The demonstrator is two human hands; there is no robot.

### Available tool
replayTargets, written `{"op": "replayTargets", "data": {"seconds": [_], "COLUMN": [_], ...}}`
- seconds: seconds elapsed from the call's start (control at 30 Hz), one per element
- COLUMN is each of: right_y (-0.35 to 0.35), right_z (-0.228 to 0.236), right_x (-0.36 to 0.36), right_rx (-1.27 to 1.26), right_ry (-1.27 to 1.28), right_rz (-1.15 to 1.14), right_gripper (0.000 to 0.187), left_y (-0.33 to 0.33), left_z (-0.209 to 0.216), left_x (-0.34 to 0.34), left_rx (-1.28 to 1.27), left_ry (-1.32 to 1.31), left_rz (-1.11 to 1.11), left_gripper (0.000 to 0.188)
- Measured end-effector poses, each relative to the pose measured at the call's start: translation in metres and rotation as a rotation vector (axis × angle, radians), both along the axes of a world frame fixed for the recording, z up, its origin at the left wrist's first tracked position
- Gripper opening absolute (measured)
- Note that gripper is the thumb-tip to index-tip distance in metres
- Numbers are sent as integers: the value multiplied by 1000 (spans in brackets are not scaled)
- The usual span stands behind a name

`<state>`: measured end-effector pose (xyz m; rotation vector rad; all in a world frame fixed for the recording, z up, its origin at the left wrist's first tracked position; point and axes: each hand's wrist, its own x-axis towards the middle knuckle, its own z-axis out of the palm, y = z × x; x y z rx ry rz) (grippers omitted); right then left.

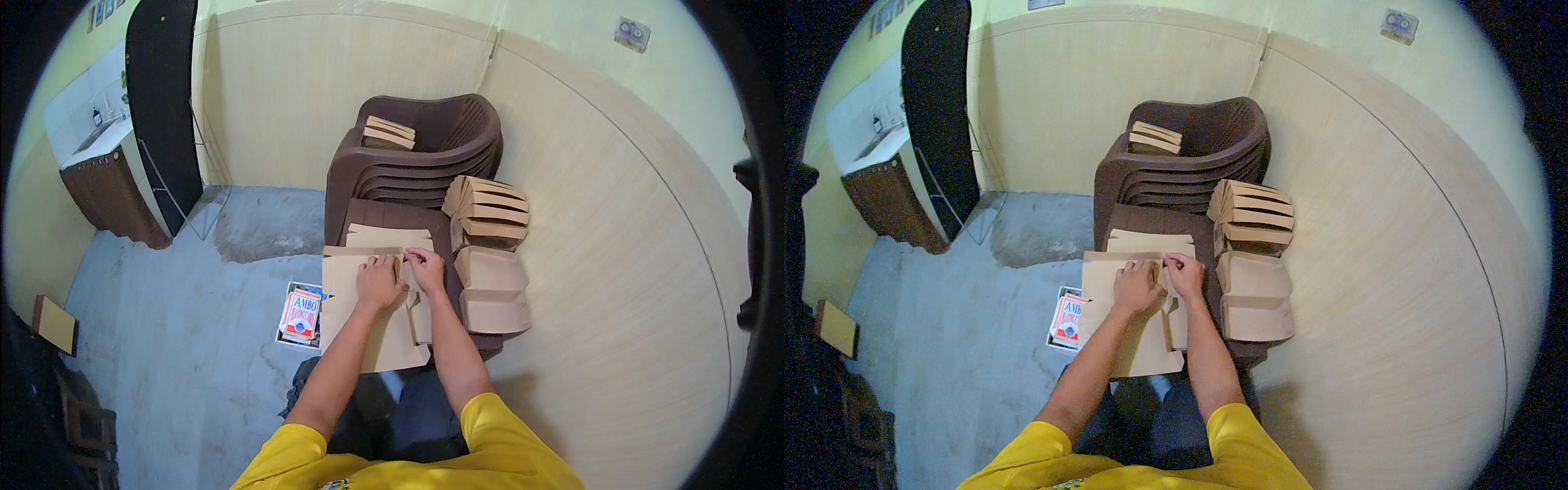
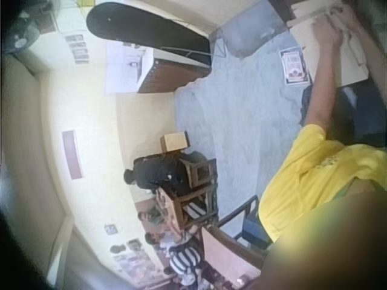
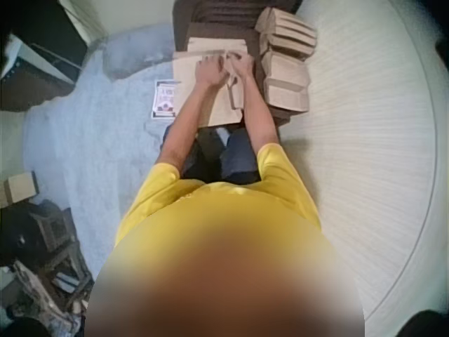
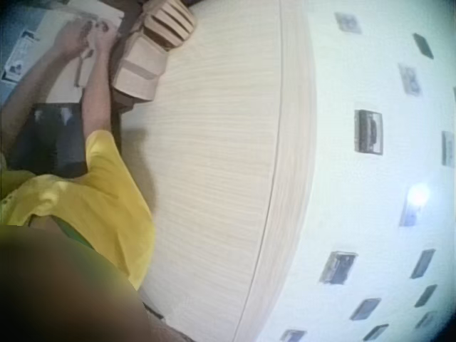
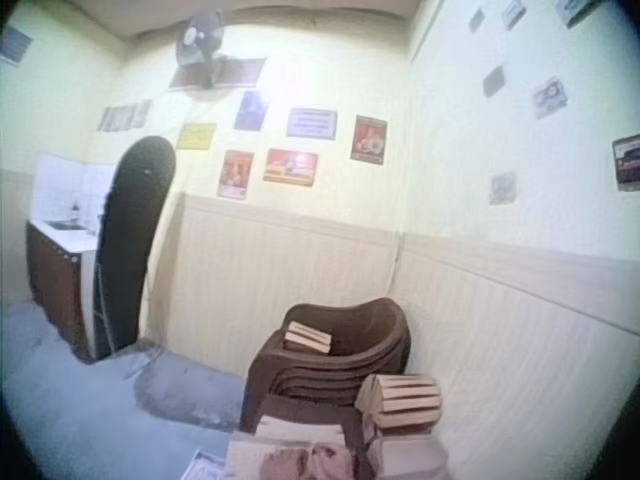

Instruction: The person assembles flat cardboard pieces into small rectangular boxes by folding and tucking the flaps. They handle each piece one at a time, fold the sides, and place the completed boxes into a growing stack on the right.

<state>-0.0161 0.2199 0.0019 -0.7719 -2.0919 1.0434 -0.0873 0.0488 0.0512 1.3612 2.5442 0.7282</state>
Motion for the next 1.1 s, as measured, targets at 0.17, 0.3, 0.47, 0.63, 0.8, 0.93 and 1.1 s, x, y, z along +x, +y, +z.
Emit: {"op": "replayTargets", "data": {"seconds": [0.17, 0.3, 0.47, 0.63, 0.8, 0.93, 1.1], "right_y": [2, 18, 34, 22, 30, 42, 29], "right_z": [0, -8, -11, -13, -14, -2, 25], "right_x": [-4, -17, -23, -22, -33, -33, -31], "right_rx": [41, 136, -120, 57, -114, -351, -285], "right_ry": [-154, -184, -206, -96, -116, -50, -122], "right_rz": [37, 123, 99, -2, -58, 41, 55], "right_gripper": [34, 32, 30, 32, 29, 29, 30], "left_y": [12, 19, 22, 19, 18, 19, 18], "left_z": [-5, -23, -28, -28, -30, -30, -26], "left_x": [-10, -7, -11, -9, -10, -10, -8], "left_rx": [158, 196, 198, 195, 276, 237, 236], "left_ry": [47, 141, 104, 138, 171, 152, 186], "left_rz": [82, 122, 108, 54, 48, 40, 54], "left_gripper": [65, 76, 76, 45, 32, 33, 32]}}
